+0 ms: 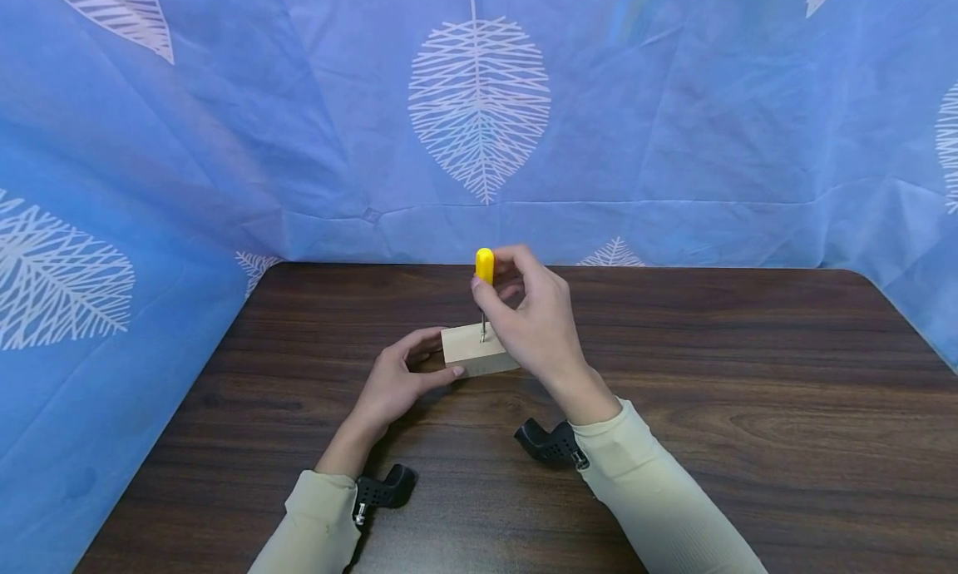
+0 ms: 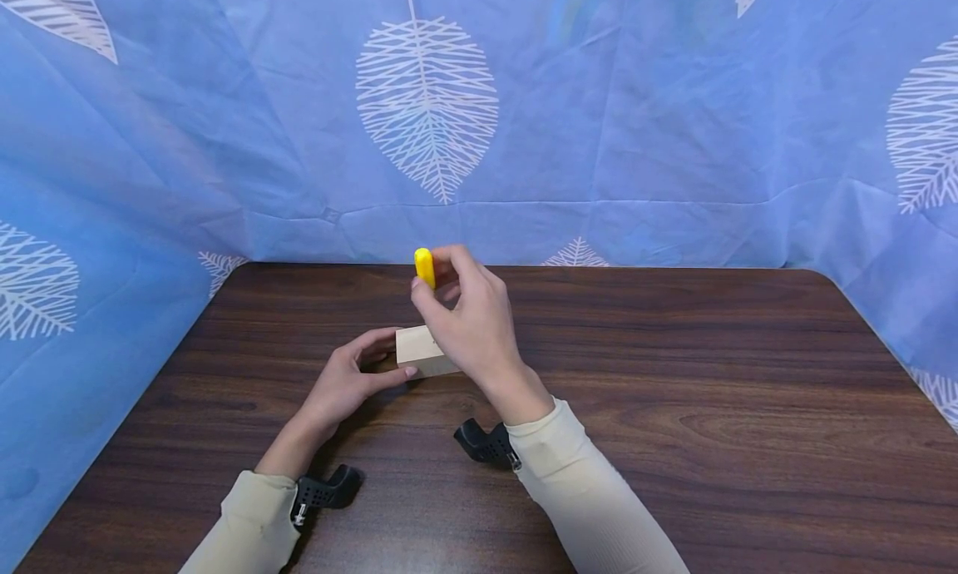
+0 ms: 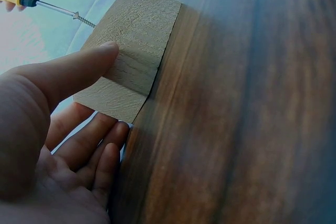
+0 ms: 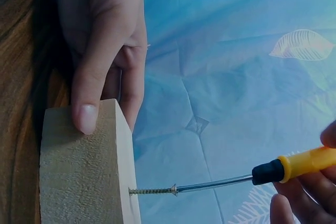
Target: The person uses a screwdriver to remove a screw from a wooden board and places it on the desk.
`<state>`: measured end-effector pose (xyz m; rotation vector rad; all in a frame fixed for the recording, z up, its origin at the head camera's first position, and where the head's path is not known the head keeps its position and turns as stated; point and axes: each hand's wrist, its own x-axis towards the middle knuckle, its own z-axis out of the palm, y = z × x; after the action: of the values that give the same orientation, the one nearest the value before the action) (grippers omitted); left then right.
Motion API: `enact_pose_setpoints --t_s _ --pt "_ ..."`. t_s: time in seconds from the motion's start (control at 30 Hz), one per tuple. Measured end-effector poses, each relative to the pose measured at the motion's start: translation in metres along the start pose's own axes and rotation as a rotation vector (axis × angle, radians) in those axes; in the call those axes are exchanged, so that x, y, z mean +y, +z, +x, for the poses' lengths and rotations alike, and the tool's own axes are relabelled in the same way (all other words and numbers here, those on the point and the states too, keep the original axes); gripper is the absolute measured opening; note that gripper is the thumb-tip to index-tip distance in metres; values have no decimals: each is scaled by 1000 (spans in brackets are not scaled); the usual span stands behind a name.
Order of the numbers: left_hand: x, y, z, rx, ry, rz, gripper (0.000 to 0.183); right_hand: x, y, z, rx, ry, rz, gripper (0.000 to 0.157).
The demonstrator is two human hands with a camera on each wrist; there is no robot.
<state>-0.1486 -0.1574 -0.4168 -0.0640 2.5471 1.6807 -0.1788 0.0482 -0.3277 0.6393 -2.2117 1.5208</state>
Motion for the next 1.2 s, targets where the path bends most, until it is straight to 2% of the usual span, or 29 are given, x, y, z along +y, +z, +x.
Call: enact_pose_setpoints --t_s 0.37,0.53,0.8,1.03,1.2 --pt "2 1 0 -4 4 5 63 1 -2 -1 -14 29 3 24" --pt "1 0 0 -4 -2 14 64 0 -3 -1 -38 32 8 23" --pt "0 0 0 -4 0 9 64 -2 -2 -1 -89 82 49 21" --pt "0 0 0 -8 4 -2 64 -2 -2 -1 -71 74 28 22" --pt "0 1 0 -3 -4 5 65 -1 -3 -2 -57 60 0 29"
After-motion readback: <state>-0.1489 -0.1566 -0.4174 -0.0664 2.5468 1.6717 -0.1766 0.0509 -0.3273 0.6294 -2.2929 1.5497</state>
